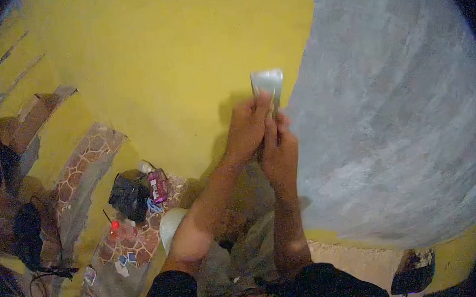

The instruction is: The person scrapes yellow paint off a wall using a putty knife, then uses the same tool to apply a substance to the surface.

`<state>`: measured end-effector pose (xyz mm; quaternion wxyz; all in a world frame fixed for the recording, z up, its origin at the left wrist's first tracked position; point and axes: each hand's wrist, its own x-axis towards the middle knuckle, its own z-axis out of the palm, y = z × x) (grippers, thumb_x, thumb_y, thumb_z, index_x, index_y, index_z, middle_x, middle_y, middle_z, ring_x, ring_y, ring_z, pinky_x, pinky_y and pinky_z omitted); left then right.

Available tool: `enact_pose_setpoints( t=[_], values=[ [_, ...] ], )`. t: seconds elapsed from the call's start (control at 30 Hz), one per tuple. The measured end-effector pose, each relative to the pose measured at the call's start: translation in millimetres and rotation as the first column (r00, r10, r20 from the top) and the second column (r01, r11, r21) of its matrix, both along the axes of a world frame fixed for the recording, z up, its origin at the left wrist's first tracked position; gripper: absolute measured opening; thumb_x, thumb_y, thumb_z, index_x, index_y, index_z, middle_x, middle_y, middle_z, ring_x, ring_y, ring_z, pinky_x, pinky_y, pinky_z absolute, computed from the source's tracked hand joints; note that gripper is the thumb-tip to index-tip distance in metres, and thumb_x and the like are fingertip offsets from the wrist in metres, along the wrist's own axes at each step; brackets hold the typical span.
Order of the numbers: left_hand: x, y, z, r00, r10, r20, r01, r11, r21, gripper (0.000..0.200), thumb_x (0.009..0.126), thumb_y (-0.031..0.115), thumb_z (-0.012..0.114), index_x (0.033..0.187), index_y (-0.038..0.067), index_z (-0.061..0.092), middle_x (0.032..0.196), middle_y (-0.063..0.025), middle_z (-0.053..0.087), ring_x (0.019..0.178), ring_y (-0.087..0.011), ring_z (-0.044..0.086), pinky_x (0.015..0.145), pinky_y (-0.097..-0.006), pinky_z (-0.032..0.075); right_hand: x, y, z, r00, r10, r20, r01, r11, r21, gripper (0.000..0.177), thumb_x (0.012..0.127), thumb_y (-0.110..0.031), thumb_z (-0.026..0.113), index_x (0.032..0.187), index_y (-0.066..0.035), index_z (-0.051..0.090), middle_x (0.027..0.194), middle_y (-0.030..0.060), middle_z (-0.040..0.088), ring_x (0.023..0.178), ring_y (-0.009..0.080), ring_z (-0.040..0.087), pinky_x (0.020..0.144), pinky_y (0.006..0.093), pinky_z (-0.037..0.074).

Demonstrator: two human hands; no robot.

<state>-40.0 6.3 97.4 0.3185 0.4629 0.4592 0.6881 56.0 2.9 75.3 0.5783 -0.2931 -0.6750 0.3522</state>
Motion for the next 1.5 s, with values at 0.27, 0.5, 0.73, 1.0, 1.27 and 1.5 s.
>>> enact_pose_setpoints(
  t=[0.27, 0.5, 0.73, 1.0, 1.27, 1.5],
  values=[
    [27, -1, -89, 0.988, -0.137, 0.073, 0.139, 0.990, -0.032, 0.047, 0.109, 0.039, 0.049, 0.089, 0.000, 0.067, 0.082, -0.0138, 0.076, 0.072, -0.0171, 0.070, 0.068, -0.0344, 0.058, 29, -22, -66, 1.000, 0.023, 0.018, -0.015, 0.939, -0.343, 0.042, 0.111, -0.036, 0.044, 0.102, 0.001, 0.062, 0.066, -0.0005, 0.056, 0.055, 0.0077, 0.051, 0.049, 0.0279, 0.039],
    [35, 0, -78, 0.995, -0.093, 0.048, 0.096, 0.994, -0.060, 0.046, 0.109, 0.040, 0.050, 0.090, 0.001, 0.067, 0.080, -0.0126, 0.075, 0.071, -0.0162, 0.070, 0.068, -0.0330, 0.058, 38, -7, -74, 0.966, -0.093, 0.243, 0.132, 0.980, -0.148, 0.046, 0.111, -0.037, 0.041, 0.103, 0.003, 0.062, 0.061, 0.0020, 0.056, 0.051, 0.0112, 0.053, 0.047, 0.0297, 0.038],
    [34, 2, -72, 0.997, -0.071, 0.038, 0.073, 0.996, -0.057, 0.052, 0.109, 0.041, 0.048, 0.081, 0.001, 0.063, 0.075, -0.0094, 0.074, 0.066, -0.0158, 0.068, 0.062, -0.0329, 0.055, 41, -2, -63, 0.946, -0.108, 0.305, 0.127, 0.991, -0.042, 0.046, 0.112, -0.034, 0.040, 0.106, 0.006, 0.062, 0.070, 0.0113, 0.064, 0.060, 0.0194, 0.060, 0.056, 0.0369, 0.045],
    [11, 4, -2, 0.966, -0.048, 0.252, 0.015, 0.992, 0.128, 0.054, 0.109, 0.044, 0.048, 0.078, 0.003, 0.064, 0.078, -0.0084, 0.074, 0.067, -0.0152, 0.066, 0.064, -0.0326, 0.055, 19, 13, 31, 0.894, 0.026, 0.447, 0.000, 0.998, -0.059, 0.042, 0.110, -0.033, 0.044, 0.112, 0.006, 0.062, 0.080, 0.0192, 0.068, 0.072, 0.0288, 0.065, 0.064, 0.0415, 0.049],
    [20, 25, -118, 0.947, -0.136, 0.292, 0.124, 0.990, 0.061, 0.049, 0.110, 0.045, 0.044, 0.102, 0.003, 0.068, 0.088, -0.0065, 0.073, 0.083, -0.0139, 0.066, 0.076, -0.0289, 0.054, 44, 14, -110, 0.986, 0.035, 0.165, 0.002, 0.975, -0.222, 0.036, 0.111, -0.034, 0.044, 0.099, -0.004, 0.059, 0.068, 0.0002, 0.055, 0.050, 0.0105, 0.050, 0.046, 0.0281, 0.039],
    [16, 15, -99, 1.000, 0.004, -0.016, -0.003, 0.997, 0.073, 0.050, 0.109, 0.045, 0.046, 0.104, 0.000, 0.067, 0.092, -0.0073, 0.074, 0.086, -0.0145, 0.068, 0.079, -0.0297, 0.054, 57, -6, -69, 0.990, 0.106, 0.090, -0.071, 0.944, -0.323, 0.038, 0.111, -0.037, 0.044, 0.094, -0.005, 0.057, 0.063, -0.0022, 0.051, 0.049, 0.0068, 0.047, 0.043, 0.0262, 0.037]
  ],
)
